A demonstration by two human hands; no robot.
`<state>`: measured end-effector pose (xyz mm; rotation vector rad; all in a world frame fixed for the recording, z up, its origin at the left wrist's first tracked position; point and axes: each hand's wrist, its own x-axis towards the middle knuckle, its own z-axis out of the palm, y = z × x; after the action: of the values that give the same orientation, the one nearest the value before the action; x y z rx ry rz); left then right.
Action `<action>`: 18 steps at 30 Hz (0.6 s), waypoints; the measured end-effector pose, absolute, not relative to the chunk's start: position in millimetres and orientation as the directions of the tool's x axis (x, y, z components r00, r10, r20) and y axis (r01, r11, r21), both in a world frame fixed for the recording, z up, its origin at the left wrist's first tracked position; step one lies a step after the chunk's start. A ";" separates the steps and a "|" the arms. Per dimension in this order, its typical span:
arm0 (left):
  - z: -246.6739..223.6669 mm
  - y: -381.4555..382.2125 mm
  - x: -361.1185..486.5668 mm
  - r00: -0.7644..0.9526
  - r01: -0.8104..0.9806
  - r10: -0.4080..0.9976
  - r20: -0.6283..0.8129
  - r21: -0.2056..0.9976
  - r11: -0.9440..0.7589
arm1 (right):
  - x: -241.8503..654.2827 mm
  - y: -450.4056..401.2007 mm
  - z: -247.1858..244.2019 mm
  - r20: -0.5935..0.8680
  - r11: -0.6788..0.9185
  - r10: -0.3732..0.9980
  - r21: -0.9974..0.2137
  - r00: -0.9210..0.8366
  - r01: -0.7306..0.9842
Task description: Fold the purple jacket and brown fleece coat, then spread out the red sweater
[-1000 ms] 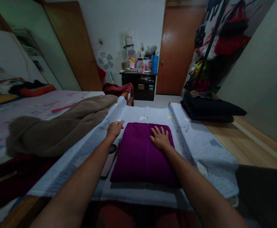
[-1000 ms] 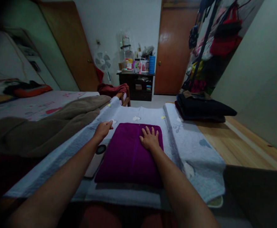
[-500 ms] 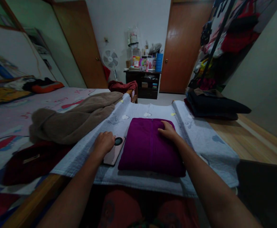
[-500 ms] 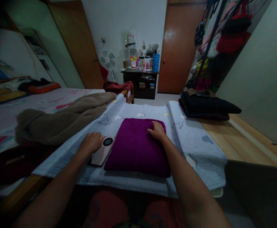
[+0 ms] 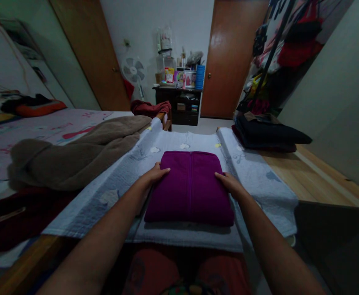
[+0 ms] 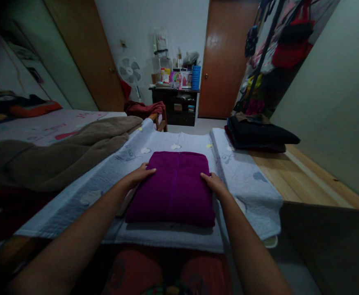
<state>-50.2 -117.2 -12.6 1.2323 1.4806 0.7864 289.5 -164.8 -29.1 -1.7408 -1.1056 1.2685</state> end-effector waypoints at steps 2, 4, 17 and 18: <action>-15.0 -116.1 -47.6 -0.001 0.239 0.944 -0.329 0.917 0.320 | 286.2 -166.6 -26.2 -0.430 -0.435 0.900 -0.895 0.072 0.098; -15.0 -113.7 -46.4 -0.007 0.186 0.924 -0.382 0.907 0.377 | 282.9 -166.5 -23.1 -0.474 -0.474 0.880 -0.881 0.019 -0.014; 8.0 -95.1 -41.0 0.298 0.070 0.799 -0.522 0.847 0.527 | 279.6 -155.6 -10.6 -0.557 -0.566 0.820 -0.751 -0.135 -0.341; 8.9 -95.5 -40.7 0.305 0.056 0.797 -0.521 0.846 0.531 | 279.5 -155.5 -11.5 -0.553 -0.565 0.821 -0.750 -0.142 -0.344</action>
<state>-40.7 -95.5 8.9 0.9028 1.1728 0.5912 279.5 -155.5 -11.5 -1.2998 -0.5842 1.8157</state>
